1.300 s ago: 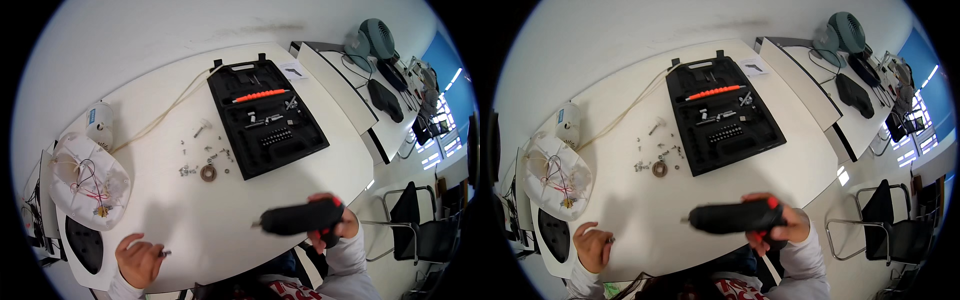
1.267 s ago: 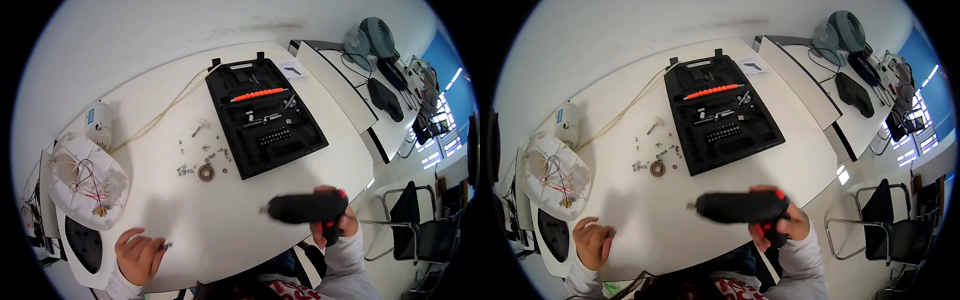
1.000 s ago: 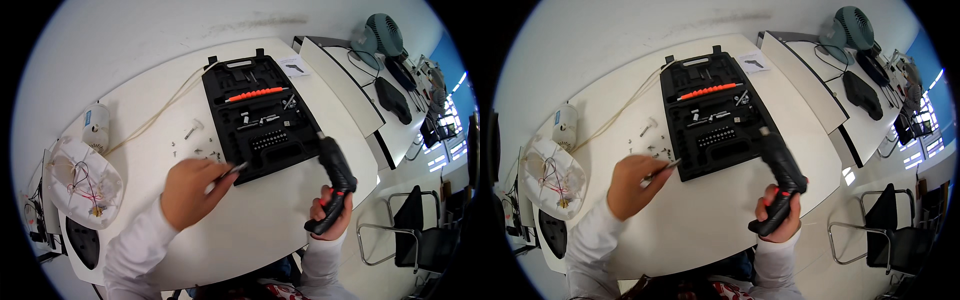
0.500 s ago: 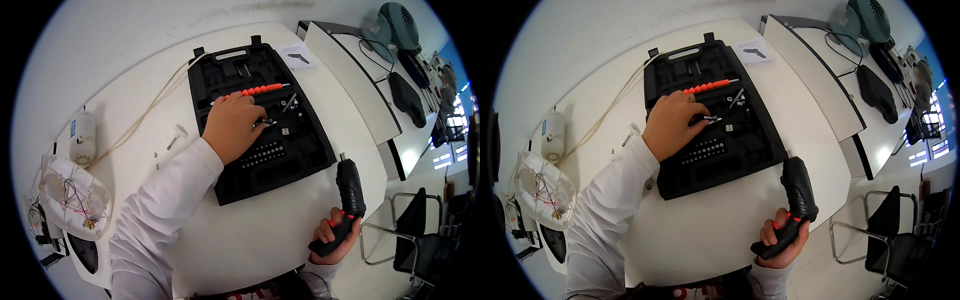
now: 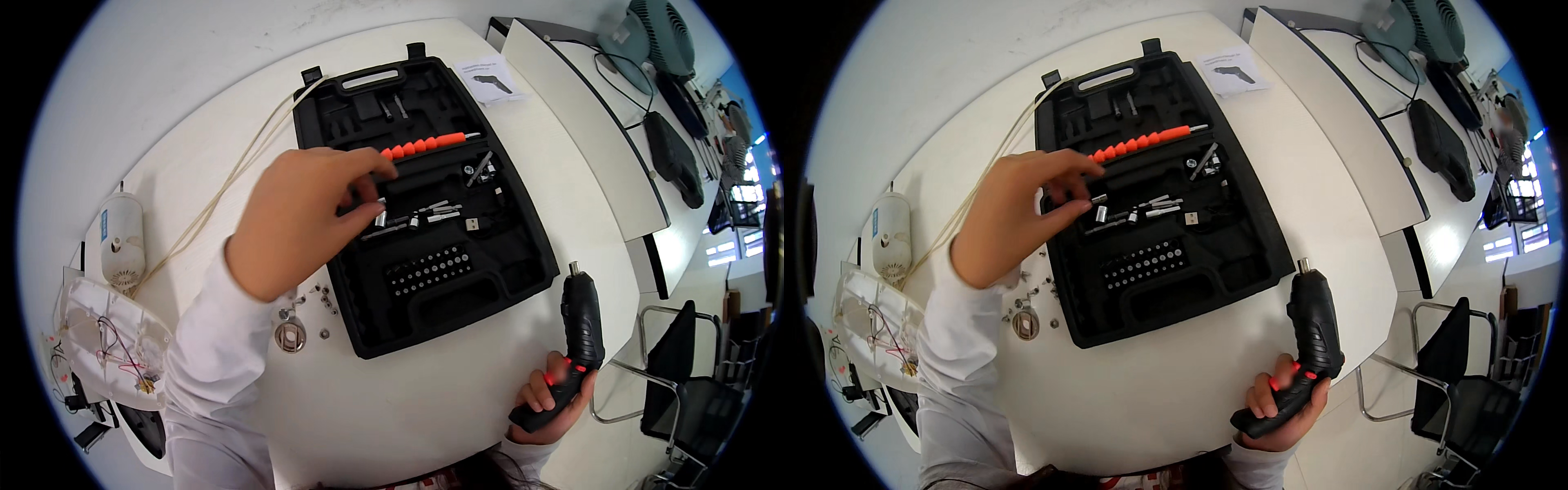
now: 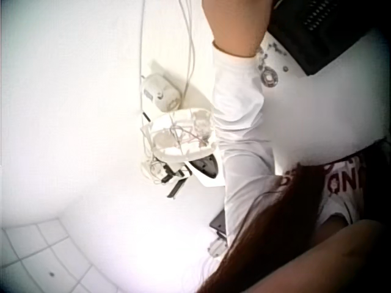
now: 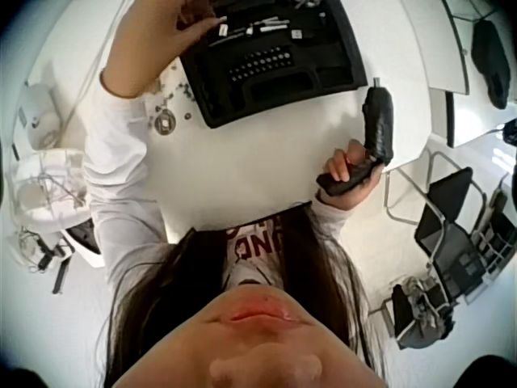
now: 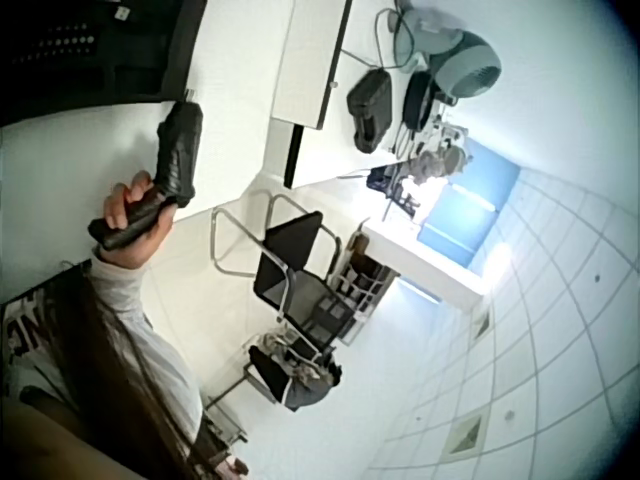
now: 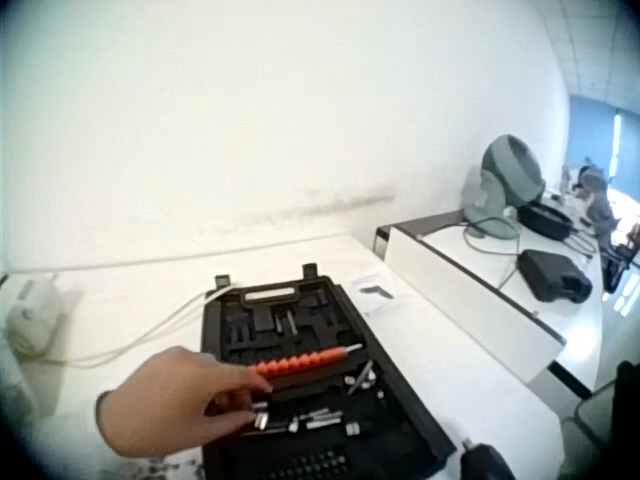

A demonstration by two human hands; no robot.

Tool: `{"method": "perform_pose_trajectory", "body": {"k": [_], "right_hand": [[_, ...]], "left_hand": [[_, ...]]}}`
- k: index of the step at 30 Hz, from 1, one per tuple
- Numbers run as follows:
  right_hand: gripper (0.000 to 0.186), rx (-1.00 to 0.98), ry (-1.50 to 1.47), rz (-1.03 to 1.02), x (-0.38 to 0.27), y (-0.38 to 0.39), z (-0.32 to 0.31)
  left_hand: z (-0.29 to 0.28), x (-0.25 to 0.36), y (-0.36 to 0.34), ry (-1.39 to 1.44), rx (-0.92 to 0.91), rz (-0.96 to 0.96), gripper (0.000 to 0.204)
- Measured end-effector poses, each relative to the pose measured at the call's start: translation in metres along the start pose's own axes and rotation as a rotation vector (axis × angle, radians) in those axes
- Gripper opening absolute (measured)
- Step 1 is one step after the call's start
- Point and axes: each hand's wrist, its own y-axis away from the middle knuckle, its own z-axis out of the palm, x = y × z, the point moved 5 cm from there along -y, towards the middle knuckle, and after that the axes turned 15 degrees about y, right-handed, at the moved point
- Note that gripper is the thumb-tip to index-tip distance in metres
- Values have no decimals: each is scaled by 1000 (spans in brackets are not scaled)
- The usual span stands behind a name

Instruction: The person uses a cordless screwdriver to remove screws from a white plastic housing, then manipulates internal wires and components. They select different screwdriver bits from a toolkit and continue adjusting the device's internal parts.

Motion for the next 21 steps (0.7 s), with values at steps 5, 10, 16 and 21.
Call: {"method": "perform_pose_trajectory", "body": {"k": [5,10,16,21], "right_hand": [[52,-14,17,-24,-1,-1,0],[52,-23,3,-13,1,-2,-1],[49,-117,-8,-17,0,-3,0],[58,-55,-24,-20,1,-2,-2]], "left_hand": [[-10,15,20,-179,-119,40,23],[7,14,36,-178,-281,20,26],[21,11,34,-193,-270,53,26],[22,6,34,-233,-240,58,23]]}}
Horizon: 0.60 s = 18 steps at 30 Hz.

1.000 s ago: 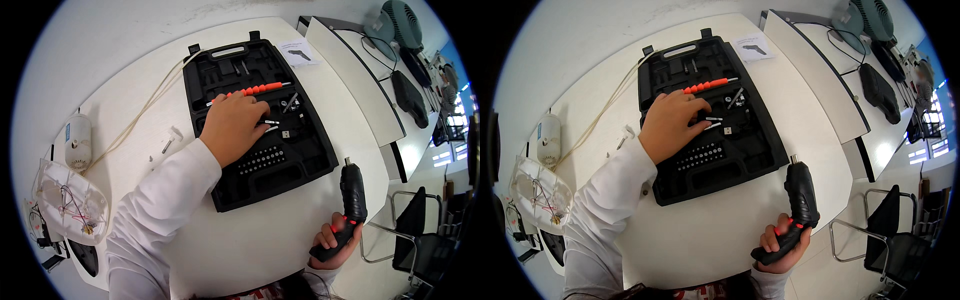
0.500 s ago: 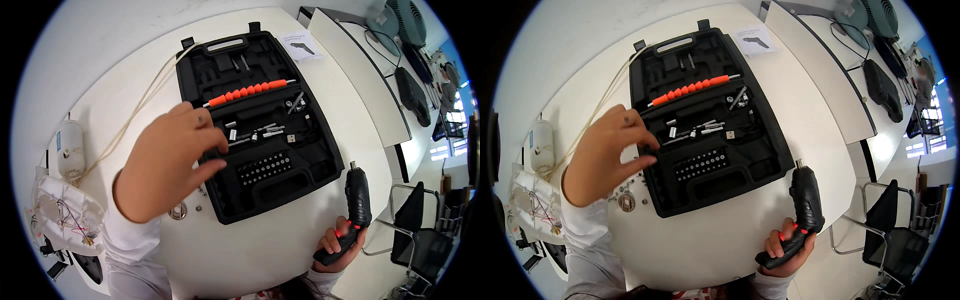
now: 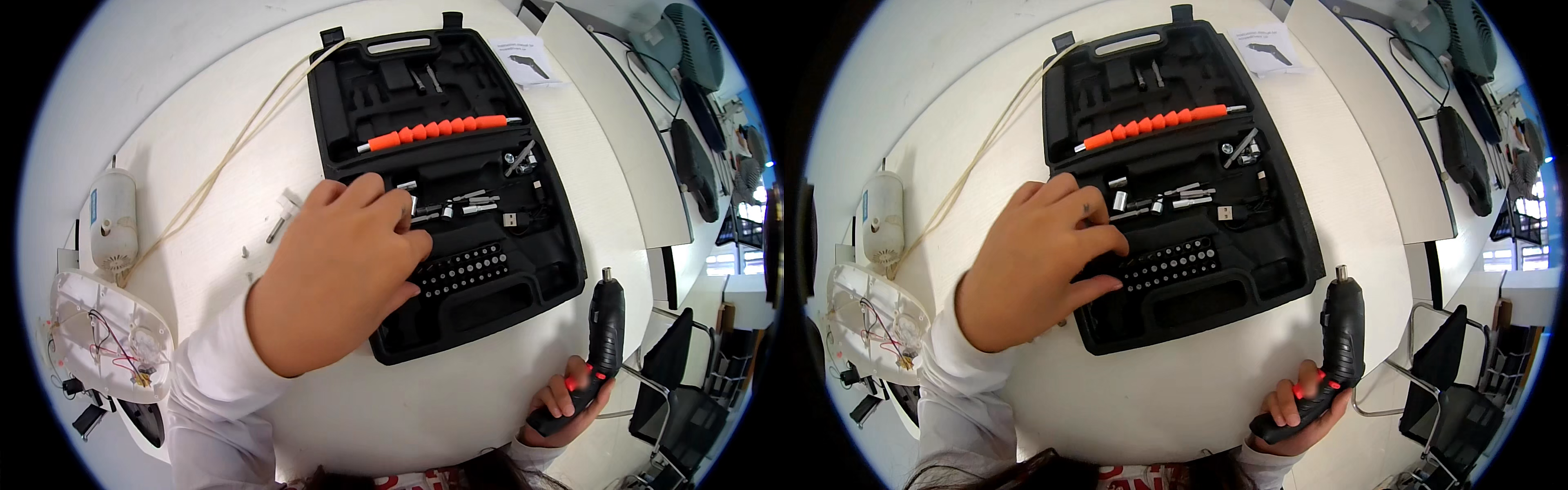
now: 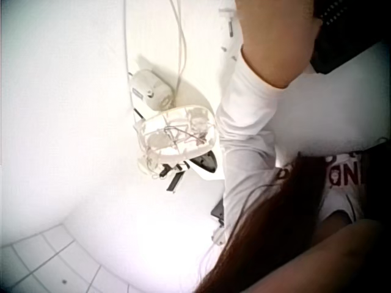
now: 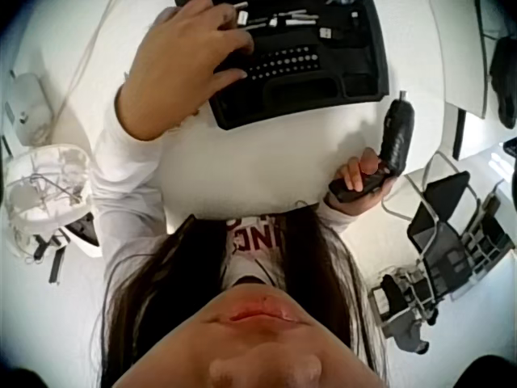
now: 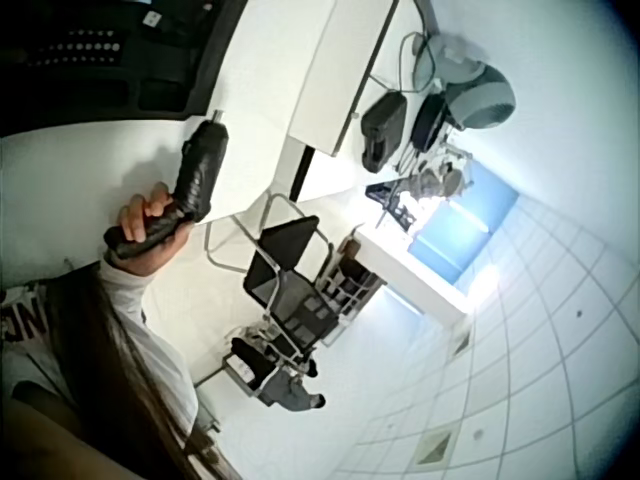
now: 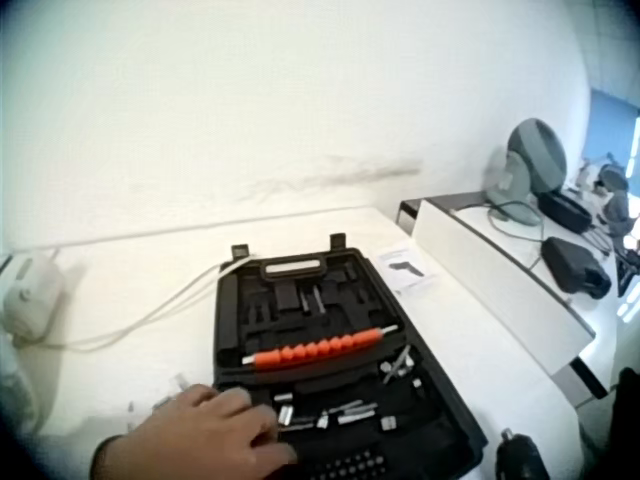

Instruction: The person uses a cordless screwdriver to remove screws from a white plastic housing, then manipulates internal wires and components. They select different screwdriver bits from a toolkit and continue adjusting the device's internal parts.

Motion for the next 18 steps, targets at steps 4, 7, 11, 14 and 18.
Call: {"method": "perform_pose_trajectory", "body": {"k": [4,7,11,14,18], "right_hand": [[57,-3,-12,-6,-1,-1,-3],[56,-7,-17,4,-1,-1,-4],[56,-13,-24,1,-1,-1,-4],[56,-15,-30,3,-1,-1,-5],[57,-17,-31,0,-1,-1,-3]], "left_hand": [[-14,0,-2,35,14,-39,20],[-7,0,0,56,16,-3,18],[3,-2,-1,-12,-38,-15,15],[3,-1,-2,5,-8,-5,13],[5,-2,-3,-12,-7,13,13]]}}
